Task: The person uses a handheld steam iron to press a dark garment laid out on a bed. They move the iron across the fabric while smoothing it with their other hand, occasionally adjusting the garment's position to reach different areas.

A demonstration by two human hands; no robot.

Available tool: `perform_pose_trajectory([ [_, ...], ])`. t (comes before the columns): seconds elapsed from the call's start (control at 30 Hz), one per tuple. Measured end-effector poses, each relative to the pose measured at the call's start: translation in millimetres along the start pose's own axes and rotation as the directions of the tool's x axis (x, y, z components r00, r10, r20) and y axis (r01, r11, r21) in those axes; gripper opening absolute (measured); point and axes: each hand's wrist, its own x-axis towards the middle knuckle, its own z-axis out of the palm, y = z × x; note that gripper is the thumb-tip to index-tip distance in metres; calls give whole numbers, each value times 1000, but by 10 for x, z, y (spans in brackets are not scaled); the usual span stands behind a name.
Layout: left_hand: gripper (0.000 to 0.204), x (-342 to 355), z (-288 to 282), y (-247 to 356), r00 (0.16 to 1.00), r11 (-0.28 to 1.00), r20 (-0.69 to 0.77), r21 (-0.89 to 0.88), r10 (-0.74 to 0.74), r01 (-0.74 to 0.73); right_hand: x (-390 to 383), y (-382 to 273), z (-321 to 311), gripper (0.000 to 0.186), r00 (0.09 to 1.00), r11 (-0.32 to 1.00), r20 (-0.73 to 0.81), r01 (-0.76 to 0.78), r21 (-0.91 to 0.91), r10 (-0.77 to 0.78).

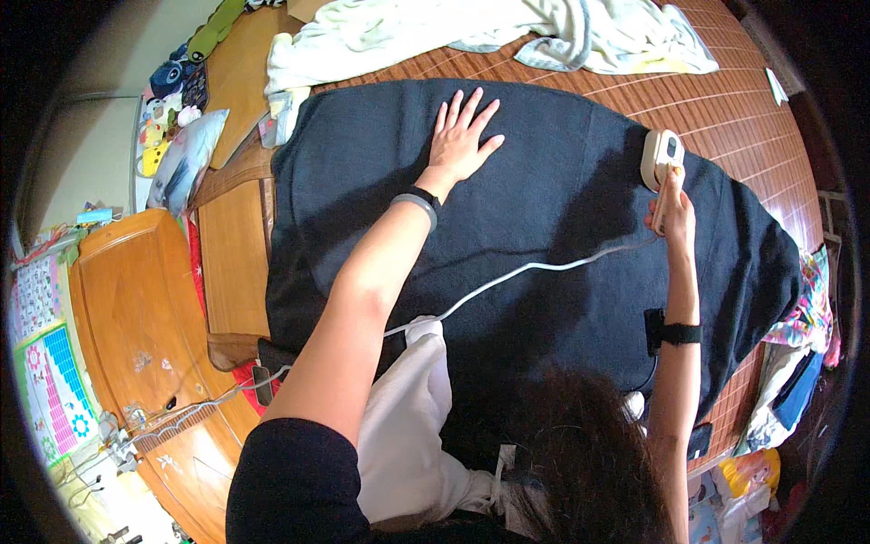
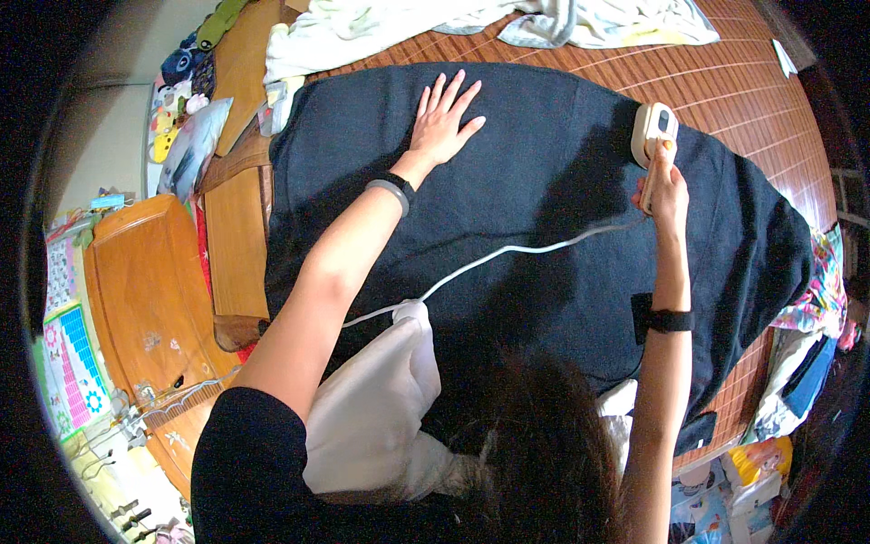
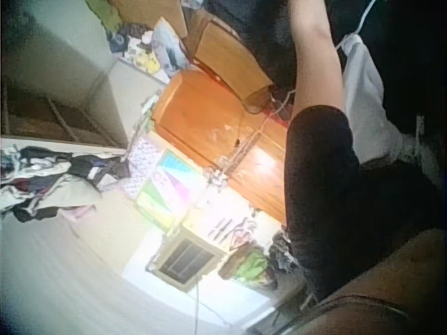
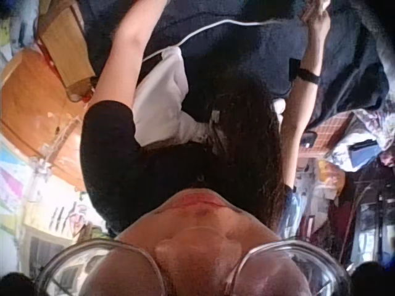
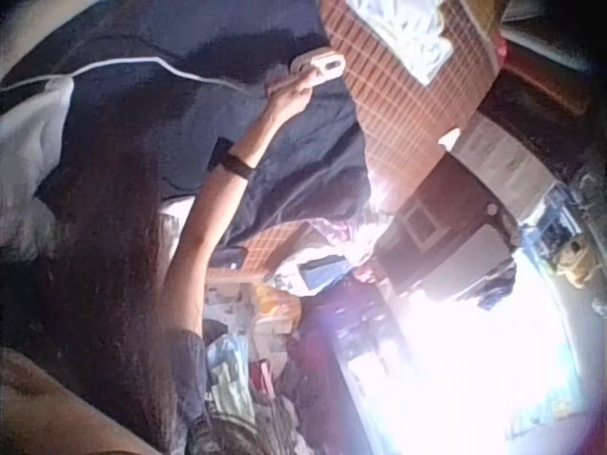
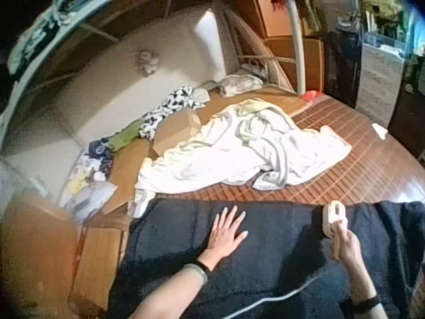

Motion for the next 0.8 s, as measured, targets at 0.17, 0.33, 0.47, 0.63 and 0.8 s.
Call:
perform_pose_trajectory([
  [0.17,82,249,-10,-280,998,999,64,31,-21,19,-35,-23,-8,64,1000,1000,-1,-30,-3,30],
  [0.33,83,458,-377,-968,752,679,-192,332,-631,655,-18,12,-10,63,1000,1000,8,3,-14,-3],
  [0.47,69,64,-557,-1036,974,940,-119,261,-193,218,-16,31,-5,61,1000,1000,12,14,18,-14],
  [0.63,73,-430,-391,-646,934,946,151,-87,323,-313,-50,-27,21,61,999,999,-32,-27,-23,27],
  [0.8,78,156,-403,-893,950,927,166,316,-265,203,-73,-64,25,66,1000,1000,-13,-18,-17,17],
])
